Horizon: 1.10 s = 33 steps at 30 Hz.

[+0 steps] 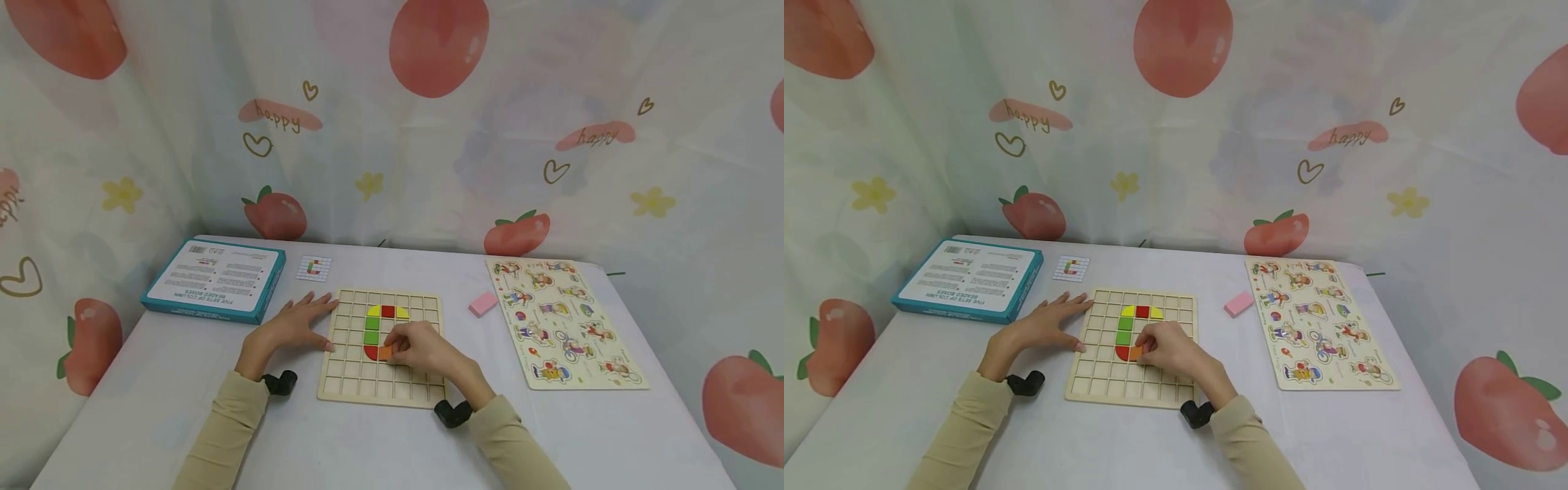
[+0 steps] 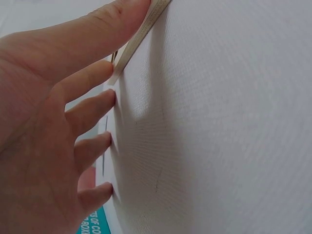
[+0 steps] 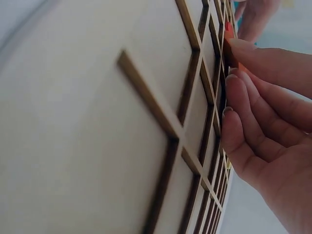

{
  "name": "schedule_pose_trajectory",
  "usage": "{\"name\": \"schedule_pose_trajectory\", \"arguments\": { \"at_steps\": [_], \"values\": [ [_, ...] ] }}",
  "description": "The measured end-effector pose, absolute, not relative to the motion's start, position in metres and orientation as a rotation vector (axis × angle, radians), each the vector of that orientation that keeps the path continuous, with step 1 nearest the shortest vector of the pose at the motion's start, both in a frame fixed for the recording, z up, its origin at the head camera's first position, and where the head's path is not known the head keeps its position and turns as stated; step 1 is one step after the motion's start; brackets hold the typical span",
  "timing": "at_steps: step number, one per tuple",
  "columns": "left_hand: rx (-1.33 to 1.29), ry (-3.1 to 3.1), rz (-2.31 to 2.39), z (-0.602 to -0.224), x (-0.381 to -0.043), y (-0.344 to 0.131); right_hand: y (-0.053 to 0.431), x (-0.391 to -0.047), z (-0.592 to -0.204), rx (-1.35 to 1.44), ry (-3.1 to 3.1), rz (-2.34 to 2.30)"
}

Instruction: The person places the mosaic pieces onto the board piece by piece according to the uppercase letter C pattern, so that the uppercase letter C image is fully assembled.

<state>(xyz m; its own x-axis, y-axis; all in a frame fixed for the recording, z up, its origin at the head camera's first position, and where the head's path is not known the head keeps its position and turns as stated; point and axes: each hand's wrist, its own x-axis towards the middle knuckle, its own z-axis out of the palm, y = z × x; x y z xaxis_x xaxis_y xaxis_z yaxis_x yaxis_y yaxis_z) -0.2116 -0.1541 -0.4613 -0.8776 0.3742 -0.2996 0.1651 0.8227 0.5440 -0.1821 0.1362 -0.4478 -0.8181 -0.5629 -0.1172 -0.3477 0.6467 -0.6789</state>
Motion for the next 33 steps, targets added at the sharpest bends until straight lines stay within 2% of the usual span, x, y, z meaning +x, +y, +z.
{"name": "schedule_pose_trajectory", "arguments": {
  "at_steps": [13,33],
  "values": [
    [0.396,2.611,0.72,-0.46,-0.211,-0.153,0.137,-0.182,-0.446,-0.765,2.551,-0.912],
    [0.417,2.621,0.745,-0.455,-0.207,-0.153,0.193,-0.174,-0.449,-0.677,2.627,-1.051]
  ]
}}
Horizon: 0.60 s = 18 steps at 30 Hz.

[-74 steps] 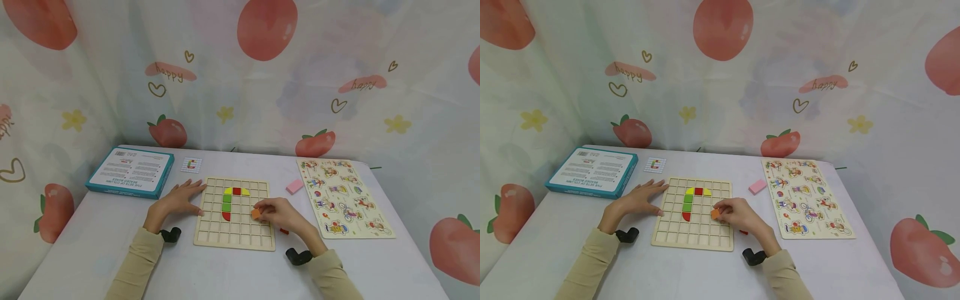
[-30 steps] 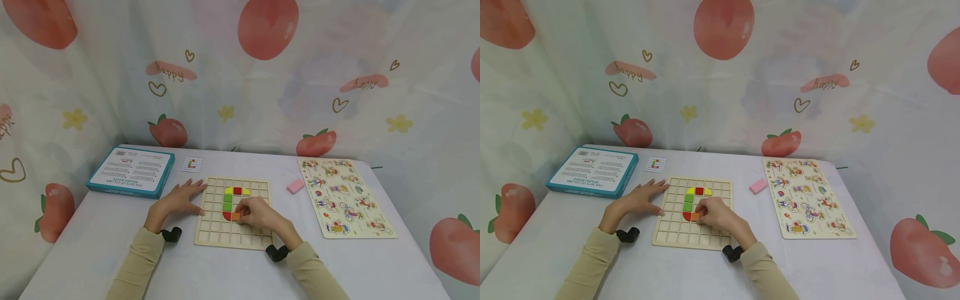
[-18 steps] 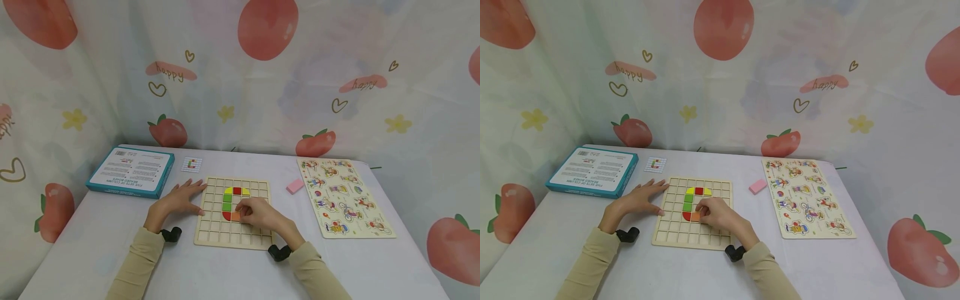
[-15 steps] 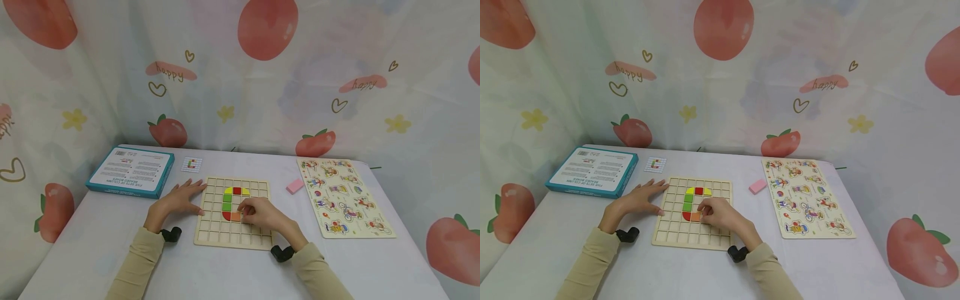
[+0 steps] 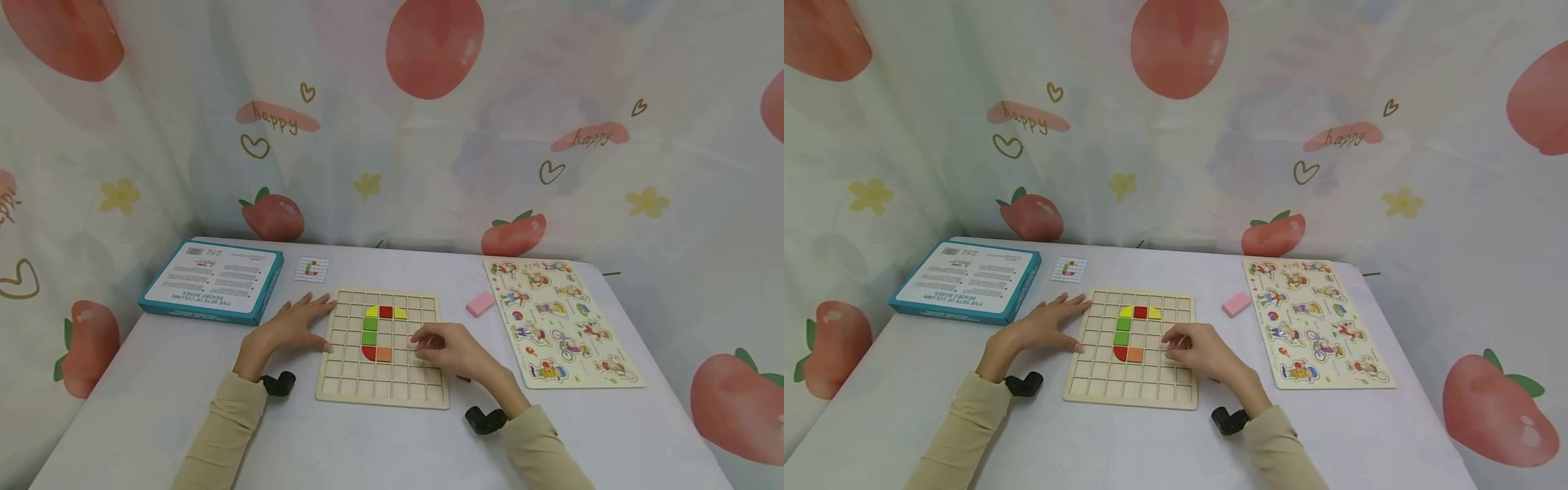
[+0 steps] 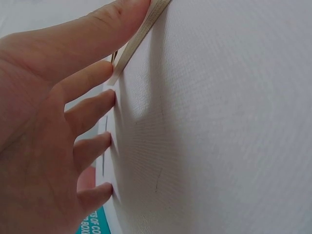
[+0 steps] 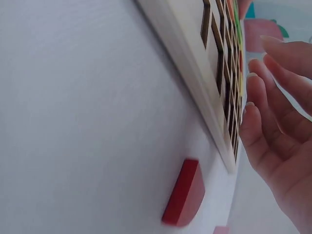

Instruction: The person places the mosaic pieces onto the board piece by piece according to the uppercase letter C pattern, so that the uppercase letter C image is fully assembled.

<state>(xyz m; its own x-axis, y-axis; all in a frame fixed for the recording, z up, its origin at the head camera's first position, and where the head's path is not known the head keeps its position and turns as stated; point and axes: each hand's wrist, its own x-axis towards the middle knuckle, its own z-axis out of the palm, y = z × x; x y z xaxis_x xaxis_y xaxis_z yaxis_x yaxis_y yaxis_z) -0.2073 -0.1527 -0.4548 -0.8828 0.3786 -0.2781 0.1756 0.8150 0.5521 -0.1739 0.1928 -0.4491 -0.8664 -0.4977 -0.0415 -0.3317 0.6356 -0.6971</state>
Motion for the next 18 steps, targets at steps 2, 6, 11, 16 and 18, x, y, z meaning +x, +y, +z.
{"name": "schedule_pose_trajectory", "arguments": {
  "at_steps": [2,6,11,16,18],
  "values": [
    [0.417,2.622,0.744,-0.455,-0.207,-0.153,0.198,-0.173,-0.449,-0.661,2.637,-1.055],
    [0.416,2.619,0.748,-0.456,-0.208,-0.153,0.211,-0.168,-0.45,-0.617,2.649,-1.062],
    [0.419,2.617,0.751,-0.457,-0.208,-0.152,0.227,-0.163,-0.451,-0.587,2.677,-1.044],
    [0.414,2.621,0.739,-0.458,-0.209,-0.152,0.24,-0.158,-0.451,-0.521,2.699,-1.03],
    [0.409,2.622,0.731,-0.459,-0.209,-0.153,0.245,-0.157,-0.451,-0.484,2.706,-1.021]
  ]
}}
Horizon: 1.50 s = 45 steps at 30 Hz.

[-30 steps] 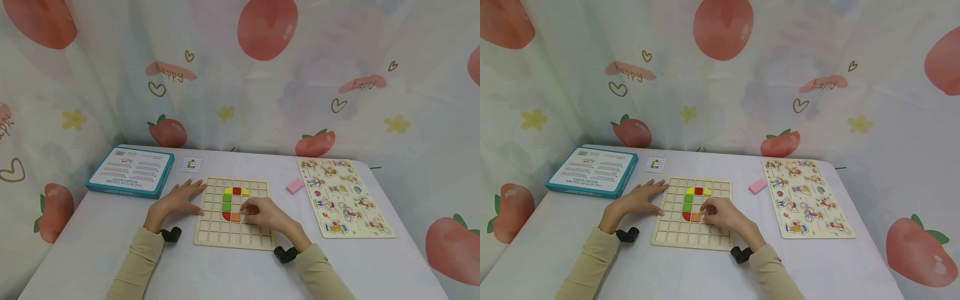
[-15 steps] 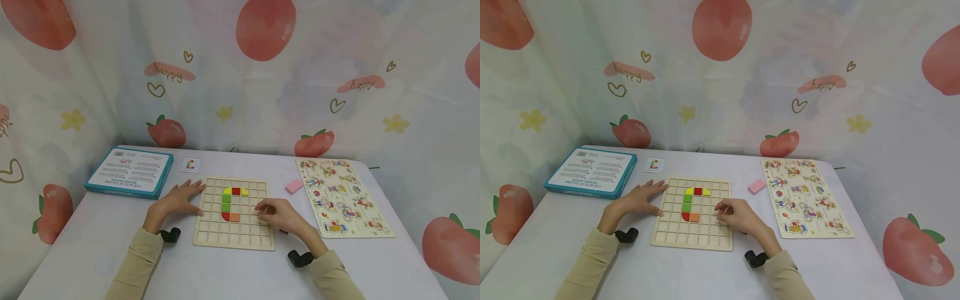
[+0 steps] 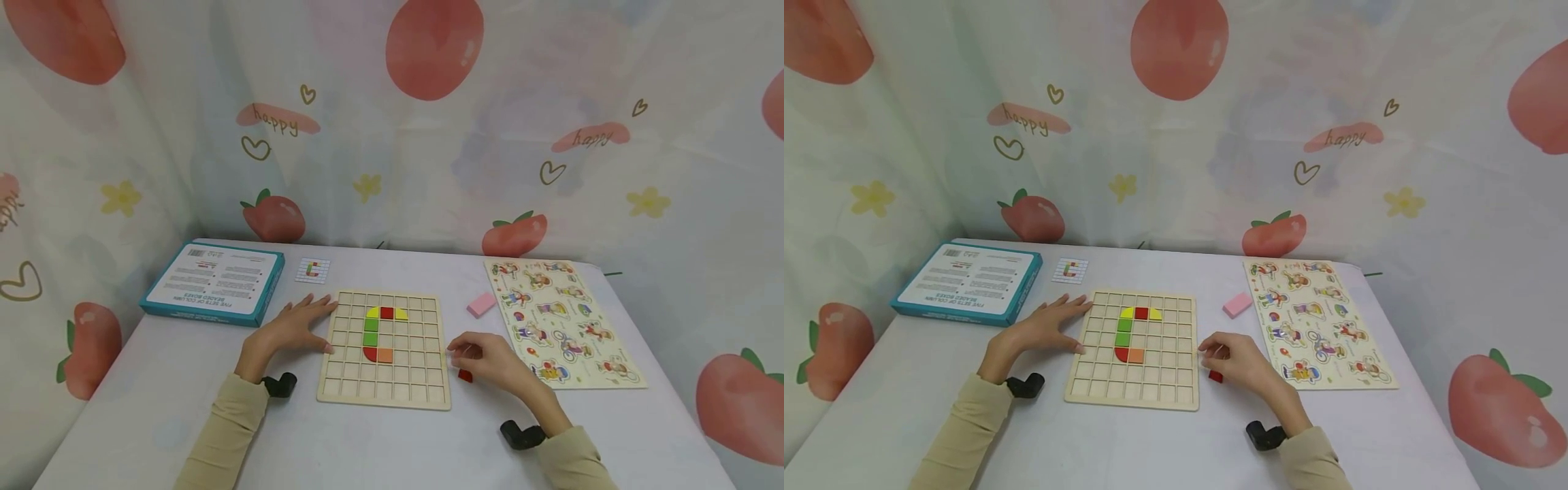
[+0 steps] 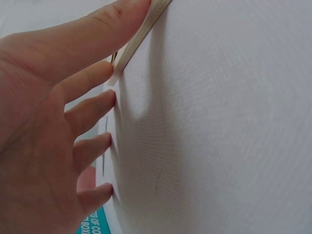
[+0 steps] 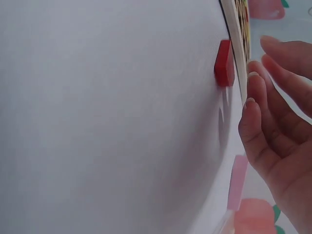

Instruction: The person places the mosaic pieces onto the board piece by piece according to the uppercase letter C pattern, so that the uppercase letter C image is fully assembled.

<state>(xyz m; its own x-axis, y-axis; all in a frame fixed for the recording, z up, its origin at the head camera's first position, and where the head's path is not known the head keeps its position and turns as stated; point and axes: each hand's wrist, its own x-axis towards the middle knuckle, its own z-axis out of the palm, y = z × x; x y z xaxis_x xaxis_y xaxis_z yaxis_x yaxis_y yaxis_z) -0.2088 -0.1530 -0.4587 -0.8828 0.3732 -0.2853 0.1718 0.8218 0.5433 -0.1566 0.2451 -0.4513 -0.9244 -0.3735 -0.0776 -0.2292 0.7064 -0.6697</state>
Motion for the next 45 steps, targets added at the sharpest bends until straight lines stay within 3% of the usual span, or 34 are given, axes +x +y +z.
{"name": "schedule_pose_trajectory", "arguments": {
  "at_steps": [31,45],
  "values": [
    [0.417,2.626,0.74,-0.454,-0.204,-0.156,0.251,-0.15,-0.453,-0.409,2.728,-0.911],
    [0.418,2.624,0.741,-0.457,-0.207,-0.153,0.249,-0.153,-0.451,-0.556,2.66,-1.035]
  ]
}}
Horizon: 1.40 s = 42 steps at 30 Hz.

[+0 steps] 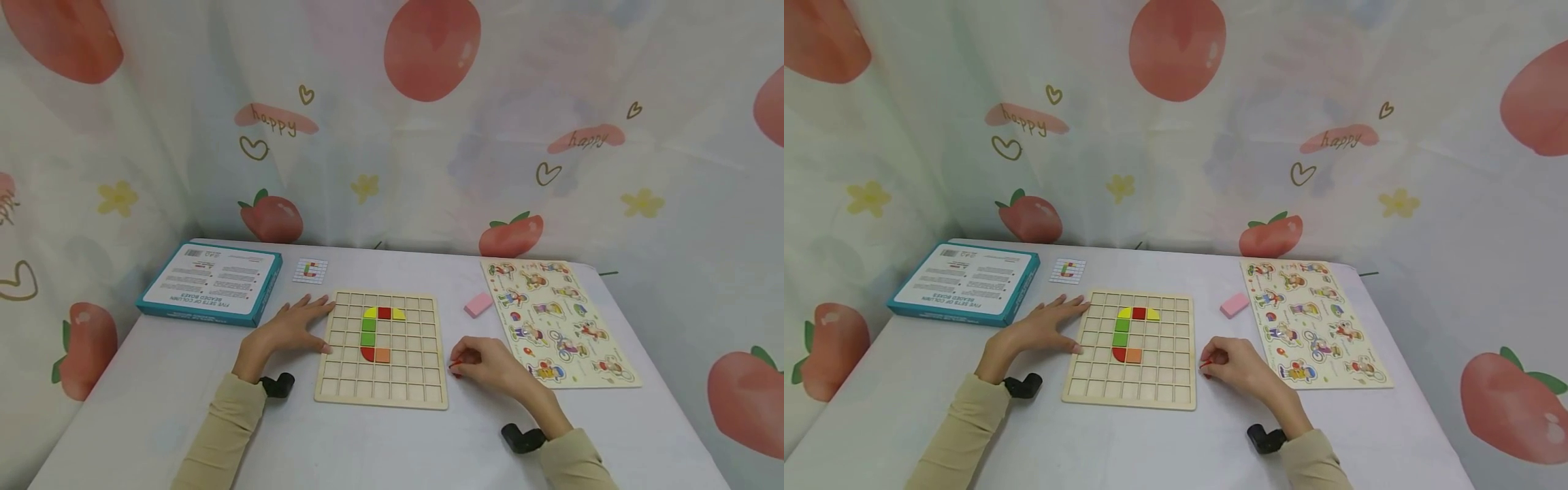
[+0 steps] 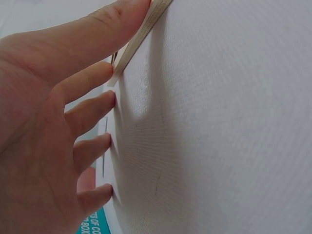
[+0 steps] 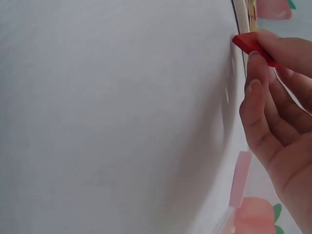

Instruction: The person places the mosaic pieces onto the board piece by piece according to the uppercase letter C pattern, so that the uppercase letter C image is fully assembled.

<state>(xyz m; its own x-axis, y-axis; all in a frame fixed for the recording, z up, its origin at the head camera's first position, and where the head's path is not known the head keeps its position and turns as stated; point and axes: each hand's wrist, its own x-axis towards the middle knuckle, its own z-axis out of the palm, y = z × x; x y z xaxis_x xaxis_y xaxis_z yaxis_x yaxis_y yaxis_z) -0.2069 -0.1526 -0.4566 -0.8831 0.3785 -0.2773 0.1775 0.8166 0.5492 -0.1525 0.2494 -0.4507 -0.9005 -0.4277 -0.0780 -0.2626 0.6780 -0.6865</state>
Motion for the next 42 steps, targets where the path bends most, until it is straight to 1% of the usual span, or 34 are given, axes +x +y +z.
{"name": "schedule_pose_trajectory", "arguments": {
  "at_steps": [18,31,42],
  "values": [
    [0.414,2.617,0.75,-0.456,-0.207,-0.152,0.219,-0.163,-0.452,-0.597,2.562,-1.174],
    [0.419,2.621,0.73,-0.456,-0.207,-0.153,0.189,-0.171,-0.454,-0.635,2.567,-1.18],
    [0.401,2.618,0.725,-0.457,-0.208,-0.153,0.166,-0.171,-0.458,-0.522,2.476,-1.27]
  ]
}}
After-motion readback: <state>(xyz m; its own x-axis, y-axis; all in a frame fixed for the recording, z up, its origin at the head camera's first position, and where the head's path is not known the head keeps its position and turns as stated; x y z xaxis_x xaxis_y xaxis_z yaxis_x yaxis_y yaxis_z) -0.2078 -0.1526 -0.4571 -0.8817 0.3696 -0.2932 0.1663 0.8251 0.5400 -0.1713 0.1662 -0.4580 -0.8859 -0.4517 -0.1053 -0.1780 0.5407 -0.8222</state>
